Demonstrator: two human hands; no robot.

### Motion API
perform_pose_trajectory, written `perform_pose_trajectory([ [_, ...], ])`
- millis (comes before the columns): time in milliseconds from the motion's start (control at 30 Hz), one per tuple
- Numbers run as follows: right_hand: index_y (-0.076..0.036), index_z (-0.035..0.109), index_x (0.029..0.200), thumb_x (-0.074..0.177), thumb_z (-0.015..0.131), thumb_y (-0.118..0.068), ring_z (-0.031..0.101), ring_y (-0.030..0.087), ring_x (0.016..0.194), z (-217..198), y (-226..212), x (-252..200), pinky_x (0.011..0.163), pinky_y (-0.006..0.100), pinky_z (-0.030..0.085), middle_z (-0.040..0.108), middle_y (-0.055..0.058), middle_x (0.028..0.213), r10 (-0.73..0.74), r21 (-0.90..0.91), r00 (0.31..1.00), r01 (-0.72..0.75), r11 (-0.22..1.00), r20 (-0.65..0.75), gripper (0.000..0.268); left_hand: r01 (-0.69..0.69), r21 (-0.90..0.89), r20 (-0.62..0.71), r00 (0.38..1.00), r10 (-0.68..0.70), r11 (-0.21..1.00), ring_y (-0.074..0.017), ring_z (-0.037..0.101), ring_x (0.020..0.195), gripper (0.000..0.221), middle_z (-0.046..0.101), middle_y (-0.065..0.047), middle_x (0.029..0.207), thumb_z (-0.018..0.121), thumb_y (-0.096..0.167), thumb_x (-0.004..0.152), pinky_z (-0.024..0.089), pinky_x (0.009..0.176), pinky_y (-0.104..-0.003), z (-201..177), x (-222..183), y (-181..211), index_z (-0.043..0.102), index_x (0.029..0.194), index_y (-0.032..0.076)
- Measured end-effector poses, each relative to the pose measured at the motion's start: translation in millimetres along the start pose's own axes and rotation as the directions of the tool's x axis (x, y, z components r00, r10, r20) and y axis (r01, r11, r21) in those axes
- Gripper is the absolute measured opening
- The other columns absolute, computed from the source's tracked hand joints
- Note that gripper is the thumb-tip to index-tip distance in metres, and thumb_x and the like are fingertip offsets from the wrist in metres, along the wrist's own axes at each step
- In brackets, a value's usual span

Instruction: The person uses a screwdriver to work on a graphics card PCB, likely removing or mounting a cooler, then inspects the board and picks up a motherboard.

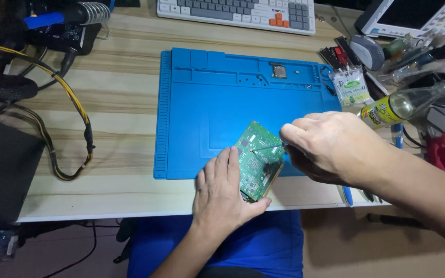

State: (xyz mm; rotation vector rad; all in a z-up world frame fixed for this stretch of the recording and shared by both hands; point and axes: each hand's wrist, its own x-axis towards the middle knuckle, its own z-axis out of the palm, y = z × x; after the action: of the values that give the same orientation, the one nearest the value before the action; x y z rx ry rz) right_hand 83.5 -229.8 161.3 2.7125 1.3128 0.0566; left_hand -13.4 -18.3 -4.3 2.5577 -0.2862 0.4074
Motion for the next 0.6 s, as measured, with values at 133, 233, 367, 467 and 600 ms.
perform_pose_trajectory([
  [133,-0.016,0.051,0.083,0.107,0.062,-0.02,0.062,0.03,0.063,-2.7,0.0,0.9,0.053,0.047,0.051,0.061,0.001,0.069,-0.005,0.001,1.0,0.005,1.0,-0.025,0.027,-0.006,-0.015,-0.007,1.0,0.006,1.0,-0.0376,0.058,0.132,0.142,0.059,-0.017,0.156,0.097,0.079,0.054,0.051,0.1,-0.052,-1.4,0.9,0.1,0.047,0.161,0.0],
  [233,-0.016,0.054,0.087,0.107,0.063,-0.022,0.064,0.031,0.065,-3.5,1.6,1.5,0.054,0.049,0.052,0.063,0.002,0.071,-0.005,0.01,1.0,0.005,1.0,-0.011,0.022,-0.006,0.005,-0.011,1.0,0.006,1.0,-0.0368,0.059,0.131,0.143,0.06,-0.017,0.156,0.096,0.081,0.053,0.051,0.1,-0.052,-0.9,0.8,0.2,0.048,0.161,0.0],
  [367,-0.016,0.052,0.085,0.106,0.064,-0.023,0.064,0.031,0.066,1.2,2.7,0.8,0.056,0.048,0.052,0.062,0.002,0.071,-0.011,0.011,1.0,0.011,1.0,-0.015,0.024,-0.004,-0.008,-0.003,1.0,0.004,1.0,-0.0373,0.058,0.134,0.141,0.059,-0.017,0.156,0.096,0.08,0.055,0.051,0.101,-0.052,-0.7,0.9,0.2,0.048,0.161,0.0],
  [467,-0.016,0.052,0.085,0.105,0.063,-0.021,0.063,0.03,0.065,1.5,3.6,0.4,0.054,0.047,0.052,0.062,0.001,0.071,-0.005,-0.017,1.0,0.005,1.0,-0.006,0.024,-0.005,-0.001,-0.008,1.0,0.005,1.0,-0.0372,0.059,0.133,0.142,0.06,-0.018,0.156,0.096,0.081,0.054,0.051,0.101,-0.052,-0.7,1.2,-0.2,0.048,0.16,0.0],
  [600,-0.016,0.054,0.087,0.108,0.061,-0.023,0.063,0.03,0.067,-2.0,5.1,3.1,0.054,0.048,0.052,0.062,0.002,0.073,-0.01,0.024,0.999,0.009,1.0,0.046,0.023,-0.015,0.007,-0.019,1.0,0.015,1.0,-0.0369,0.059,0.132,0.141,0.06,-0.018,0.156,0.095,0.081,0.055,0.052,0.1,-0.052,0.0,0.8,-0.4,0.049,0.16,0.0],
])
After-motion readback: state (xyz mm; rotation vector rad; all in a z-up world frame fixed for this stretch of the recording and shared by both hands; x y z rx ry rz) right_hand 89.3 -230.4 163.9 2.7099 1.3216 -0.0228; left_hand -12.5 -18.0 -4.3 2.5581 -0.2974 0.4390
